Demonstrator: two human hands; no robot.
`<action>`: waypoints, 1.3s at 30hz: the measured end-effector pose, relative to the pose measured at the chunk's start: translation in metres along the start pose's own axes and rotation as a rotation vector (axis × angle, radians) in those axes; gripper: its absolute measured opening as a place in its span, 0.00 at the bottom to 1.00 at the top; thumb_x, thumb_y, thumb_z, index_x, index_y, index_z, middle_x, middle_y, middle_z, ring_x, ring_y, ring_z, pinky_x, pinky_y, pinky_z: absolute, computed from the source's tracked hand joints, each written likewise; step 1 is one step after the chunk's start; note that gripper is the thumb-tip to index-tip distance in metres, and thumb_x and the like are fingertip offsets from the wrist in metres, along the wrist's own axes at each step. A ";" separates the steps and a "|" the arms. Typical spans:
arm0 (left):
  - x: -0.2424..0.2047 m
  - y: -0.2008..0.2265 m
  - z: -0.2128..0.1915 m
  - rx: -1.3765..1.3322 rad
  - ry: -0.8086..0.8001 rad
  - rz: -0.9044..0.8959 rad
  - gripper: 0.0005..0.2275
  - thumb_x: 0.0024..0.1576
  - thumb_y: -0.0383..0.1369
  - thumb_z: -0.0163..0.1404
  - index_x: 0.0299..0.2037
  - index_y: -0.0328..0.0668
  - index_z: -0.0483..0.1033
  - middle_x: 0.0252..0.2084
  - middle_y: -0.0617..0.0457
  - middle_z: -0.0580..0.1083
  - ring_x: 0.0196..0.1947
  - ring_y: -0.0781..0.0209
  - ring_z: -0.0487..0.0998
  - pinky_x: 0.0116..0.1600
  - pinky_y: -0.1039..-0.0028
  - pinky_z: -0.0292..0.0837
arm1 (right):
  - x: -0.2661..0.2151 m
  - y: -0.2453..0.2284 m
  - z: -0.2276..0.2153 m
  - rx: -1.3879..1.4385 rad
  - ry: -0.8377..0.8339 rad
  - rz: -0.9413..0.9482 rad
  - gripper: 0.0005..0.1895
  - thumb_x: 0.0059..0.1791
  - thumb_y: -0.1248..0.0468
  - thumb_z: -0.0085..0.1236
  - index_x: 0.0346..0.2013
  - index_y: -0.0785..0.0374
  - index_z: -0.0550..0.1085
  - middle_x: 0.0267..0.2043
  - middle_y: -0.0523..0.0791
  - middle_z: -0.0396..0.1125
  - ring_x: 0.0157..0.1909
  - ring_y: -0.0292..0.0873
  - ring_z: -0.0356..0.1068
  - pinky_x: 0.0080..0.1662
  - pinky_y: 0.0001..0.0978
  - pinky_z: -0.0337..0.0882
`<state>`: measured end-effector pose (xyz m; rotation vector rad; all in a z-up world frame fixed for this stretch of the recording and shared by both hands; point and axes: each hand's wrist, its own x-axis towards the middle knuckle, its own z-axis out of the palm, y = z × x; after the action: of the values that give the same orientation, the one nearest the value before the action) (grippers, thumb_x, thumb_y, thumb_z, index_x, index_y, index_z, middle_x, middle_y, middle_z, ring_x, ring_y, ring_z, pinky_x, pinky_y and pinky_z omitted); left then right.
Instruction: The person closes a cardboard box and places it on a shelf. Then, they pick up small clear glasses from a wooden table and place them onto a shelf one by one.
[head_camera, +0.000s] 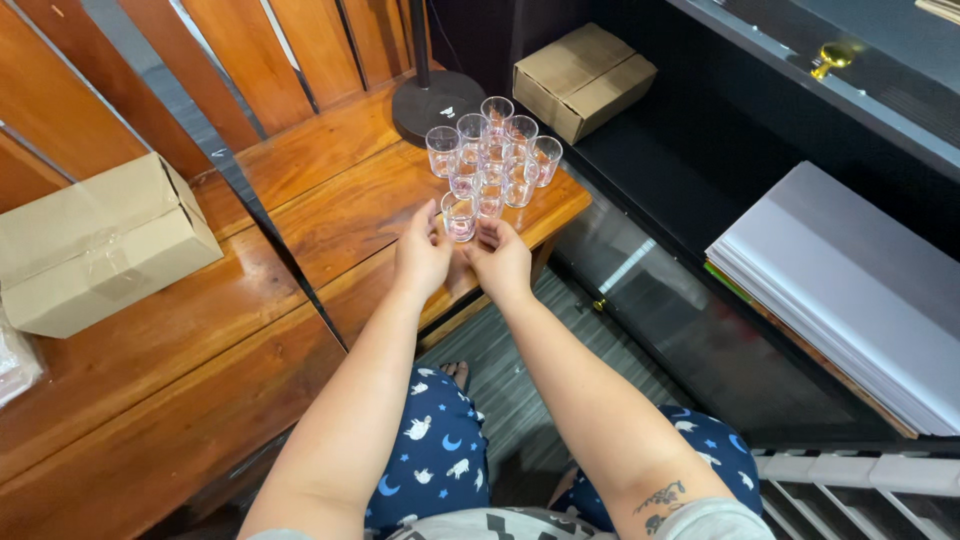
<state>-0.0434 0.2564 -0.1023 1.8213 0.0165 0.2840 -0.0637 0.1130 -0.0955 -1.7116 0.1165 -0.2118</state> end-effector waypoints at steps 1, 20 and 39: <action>-0.002 0.006 0.001 -0.002 0.001 0.004 0.31 0.55 0.22 0.59 0.70 0.33 0.63 0.66 0.27 0.68 0.65 0.33 0.70 0.64 0.58 0.73 | -0.001 -0.003 0.002 -0.001 0.001 -0.004 0.31 0.41 0.73 0.73 0.58 0.66 0.74 0.57 0.56 0.72 0.59 0.50 0.74 0.58 0.36 0.75; -0.033 0.066 -0.004 0.021 0.115 -0.039 0.22 0.51 0.29 0.65 0.58 0.42 0.77 0.52 0.42 0.80 0.53 0.47 0.81 0.57 0.63 0.78 | -0.018 -0.043 -0.011 0.169 0.094 -0.083 0.26 0.39 0.72 0.74 0.51 0.62 0.76 0.48 0.49 0.76 0.50 0.41 0.77 0.49 0.28 0.79; 0.019 0.357 0.164 -0.116 -0.140 0.520 0.18 0.56 0.28 0.55 0.58 0.46 0.73 0.56 0.51 0.79 0.58 0.60 0.80 0.60 0.69 0.77 | 0.044 -0.286 -0.263 -0.060 0.539 -0.431 0.23 0.40 0.70 0.75 0.48 0.64 0.77 0.44 0.51 0.77 0.47 0.41 0.79 0.50 0.24 0.80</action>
<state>-0.0406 0.0075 0.2023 1.7029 -0.5665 0.5098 -0.0871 -0.1069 0.2268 -1.6855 0.1498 -0.9975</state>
